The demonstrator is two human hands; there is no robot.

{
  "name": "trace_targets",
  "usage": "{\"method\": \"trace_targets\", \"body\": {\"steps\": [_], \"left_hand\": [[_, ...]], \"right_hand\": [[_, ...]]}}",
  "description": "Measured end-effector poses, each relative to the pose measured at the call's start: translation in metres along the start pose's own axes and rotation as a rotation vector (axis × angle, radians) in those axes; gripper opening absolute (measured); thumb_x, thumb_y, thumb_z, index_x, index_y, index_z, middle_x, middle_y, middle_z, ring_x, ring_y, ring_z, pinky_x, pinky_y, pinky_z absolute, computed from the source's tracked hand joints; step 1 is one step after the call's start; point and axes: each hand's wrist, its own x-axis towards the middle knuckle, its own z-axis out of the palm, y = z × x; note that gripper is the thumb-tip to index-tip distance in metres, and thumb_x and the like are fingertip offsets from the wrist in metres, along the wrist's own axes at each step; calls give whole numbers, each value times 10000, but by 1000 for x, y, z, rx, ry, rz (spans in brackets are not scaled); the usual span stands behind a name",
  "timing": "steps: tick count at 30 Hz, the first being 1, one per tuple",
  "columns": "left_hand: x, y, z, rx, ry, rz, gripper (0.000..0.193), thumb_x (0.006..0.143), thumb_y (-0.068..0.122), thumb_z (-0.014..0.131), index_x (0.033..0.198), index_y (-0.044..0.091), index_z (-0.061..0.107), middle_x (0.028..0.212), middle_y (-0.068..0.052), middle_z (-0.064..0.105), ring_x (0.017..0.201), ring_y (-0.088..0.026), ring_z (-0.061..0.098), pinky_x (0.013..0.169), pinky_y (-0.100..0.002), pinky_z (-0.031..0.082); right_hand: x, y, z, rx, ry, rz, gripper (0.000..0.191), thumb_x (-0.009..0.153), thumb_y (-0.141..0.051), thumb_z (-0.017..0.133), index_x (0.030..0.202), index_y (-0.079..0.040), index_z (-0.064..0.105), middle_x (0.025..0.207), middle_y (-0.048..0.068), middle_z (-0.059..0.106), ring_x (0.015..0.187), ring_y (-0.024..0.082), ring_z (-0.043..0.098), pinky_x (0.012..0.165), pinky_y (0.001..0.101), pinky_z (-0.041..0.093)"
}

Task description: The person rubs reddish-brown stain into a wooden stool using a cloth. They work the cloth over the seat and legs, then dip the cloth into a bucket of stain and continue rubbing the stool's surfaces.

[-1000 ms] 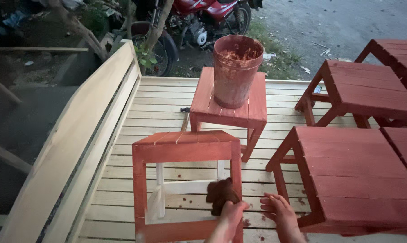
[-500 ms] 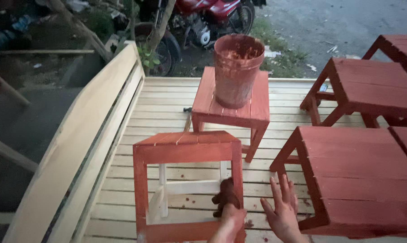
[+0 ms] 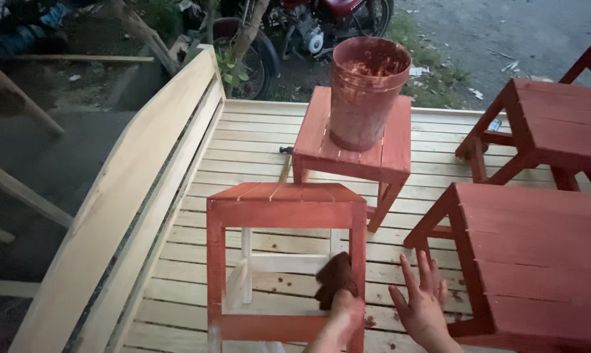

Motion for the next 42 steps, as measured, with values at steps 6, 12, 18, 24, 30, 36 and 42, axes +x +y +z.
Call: {"method": "trace_targets", "body": {"steps": [6, 12, 18, 24, 30, 36, 42], "left_hand": [[5, 1, 0, 54, -15, 32, 386, 860, 63, 516, 1201, -24, 675, 1154, -128, 721, 1099, -260, 689, 928, -382, 540], [0, -5, 13, 67, -1, -68, 265, 887, 177, 613, 1088, 9, 654, 1084, -176, 694, 1017, -274, 666, 887, -403, 502], [16, 29, 8, -27, 32, 144, 163, 790, 76, 624, 901, -42, 621, 882, -128, 604, 776, -243, 548, 618, -379, 413], [3, 56, 23, 837, 376, 248, 408, 839, -32, 544, 1247, -49, 552, 1150, -179, 610, 1074, -365, 572, 783, -425, 513], [19, 93, 4, 56, 141, 231, 434, 844, 71, 550, 1262, -27, 608, 1296, -209, 648, 1239, -289, 592, 1014, -398, 457], [9, 104, 3, 187, 202, 91, 440, 940, 167, 522, 1360, 37, 514, 1321, -130, 601, 1219, -284, 555, 1015, -417, 422], [10, 104, 3, -188, -135, 182, 528, 814, 58, 532, 1320, -93, 545, 1266, -245, 652, 1238, -350, 610, 946, -408, 461]], "right_hand": [[-7, 2, 8, -16, -77, 23, 852, 833, -472, 656, 1589, -329, 288, 1652, 161, 107, 1520, 408, 57, 1136, 622, 125], [2, 6, -3, 47, -123, 115, 844, 874, -408, 667, 1617, -299, 281, 1674, 144, 111, 1557, 386, 48, 1153, 640, 85], [-6, -2, 1, 46, -64, 70, 851, 837, -411, 681, 1585, -295, 292, 1656, 169, 142, 1546, 387, 72, 1149, 603, 135], [-4, 4, -14, 23, -129, 151, 842, 879, -427, 657, 1618, -309, 269, 1671, 140, 136, 1559, 371, 53, 1172, 602, 110], [-10, 5, -32, 50, -223, 179, 810, 918, -423, 631, 1623, -310, 248, 1659, 174, 128, 1545, 413, 10, 1159, 594, 100], [-18, 19, -46, 82, -135, 192, 778, 888, -368, 661, 1572, -306, 297, 1656, 142, 207, 1569, 357, 95, 1194, 544, 147], [-23, 15, -41, 121, -187, 197, 767, 920, -336, 667, 1586, -262, 294, 1632, 148, 249, 1531, 380, 165, 1169, 535, 184]]}}
